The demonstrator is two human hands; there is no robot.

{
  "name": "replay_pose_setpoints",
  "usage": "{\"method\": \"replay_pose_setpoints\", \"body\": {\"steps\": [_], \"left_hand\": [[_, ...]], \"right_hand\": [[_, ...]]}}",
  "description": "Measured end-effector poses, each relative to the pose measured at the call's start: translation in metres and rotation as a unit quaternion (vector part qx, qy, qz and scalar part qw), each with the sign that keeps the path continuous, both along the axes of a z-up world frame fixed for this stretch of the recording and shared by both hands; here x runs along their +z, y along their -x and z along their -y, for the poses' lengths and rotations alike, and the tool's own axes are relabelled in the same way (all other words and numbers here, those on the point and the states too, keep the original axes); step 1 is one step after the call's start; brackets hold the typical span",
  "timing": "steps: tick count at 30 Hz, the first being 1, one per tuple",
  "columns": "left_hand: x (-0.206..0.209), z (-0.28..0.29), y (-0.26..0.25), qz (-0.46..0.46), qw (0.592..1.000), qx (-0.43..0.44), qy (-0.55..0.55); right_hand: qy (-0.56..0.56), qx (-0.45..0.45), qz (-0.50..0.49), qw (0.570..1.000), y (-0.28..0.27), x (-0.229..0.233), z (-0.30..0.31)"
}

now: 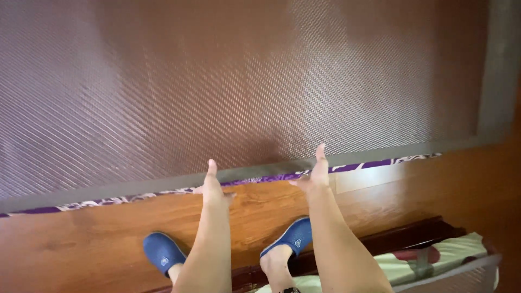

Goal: The person rolls up a brown mat to adjust a purple patterned fabric underneath, then unrolls the mat and walks across the room to open a door.

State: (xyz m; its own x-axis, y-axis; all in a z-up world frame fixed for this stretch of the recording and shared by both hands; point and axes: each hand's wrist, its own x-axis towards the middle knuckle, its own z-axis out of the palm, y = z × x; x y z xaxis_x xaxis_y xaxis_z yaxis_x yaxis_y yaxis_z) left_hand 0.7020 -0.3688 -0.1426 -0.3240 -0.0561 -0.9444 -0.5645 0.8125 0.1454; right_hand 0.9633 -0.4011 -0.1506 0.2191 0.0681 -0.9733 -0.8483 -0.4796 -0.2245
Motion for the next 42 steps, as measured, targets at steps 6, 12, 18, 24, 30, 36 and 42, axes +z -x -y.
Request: {"method": "replay_pose_setpoints", "body": {"steps": [6,12,18,24,30,36,42], "left_hand": [[-0.042,0.008,0.024,0.087,0.969,0.198,-0.119],[-0.045,0.005,0.03,0.112,0.961,0.221,-0.124],[-0.048,0.008,0.037,0.098,0.973,0.197,-0.073],[-0.097,0.022,0.056,0.15,0.961,0.205,-0.113],[-0.029,0.04,0.04,0.08,0.992,-0.036,-0.088],[0.049,0.017,0.039,-0.038,0.973,-0.193,-0.122],[0.218,-0.064,0.022,-0.265,0.754,-0.519,-0.302]], "right_hand": [[0.01,-0.074,0.037,0.997,0.008,-0.01,-0.002],[-0.052,-0.051,0.056,0.996,-0.004,-0.003,-0.002],[-0.035,-0.032,0.074,0.996,-0.013,-0.013,0.01],[-0.16,-0.037,0.065,0.984,-0.001,-0.023,0.031],[-0.187,-0.009,0.071,0.98,0.035,-0.021,0.057],[-0.049,0.076,0.268,0.959,0.107,0.096,0.057],[-0.088,0.366,0.483,0.791,0.107,0.228,-0.004]]}}
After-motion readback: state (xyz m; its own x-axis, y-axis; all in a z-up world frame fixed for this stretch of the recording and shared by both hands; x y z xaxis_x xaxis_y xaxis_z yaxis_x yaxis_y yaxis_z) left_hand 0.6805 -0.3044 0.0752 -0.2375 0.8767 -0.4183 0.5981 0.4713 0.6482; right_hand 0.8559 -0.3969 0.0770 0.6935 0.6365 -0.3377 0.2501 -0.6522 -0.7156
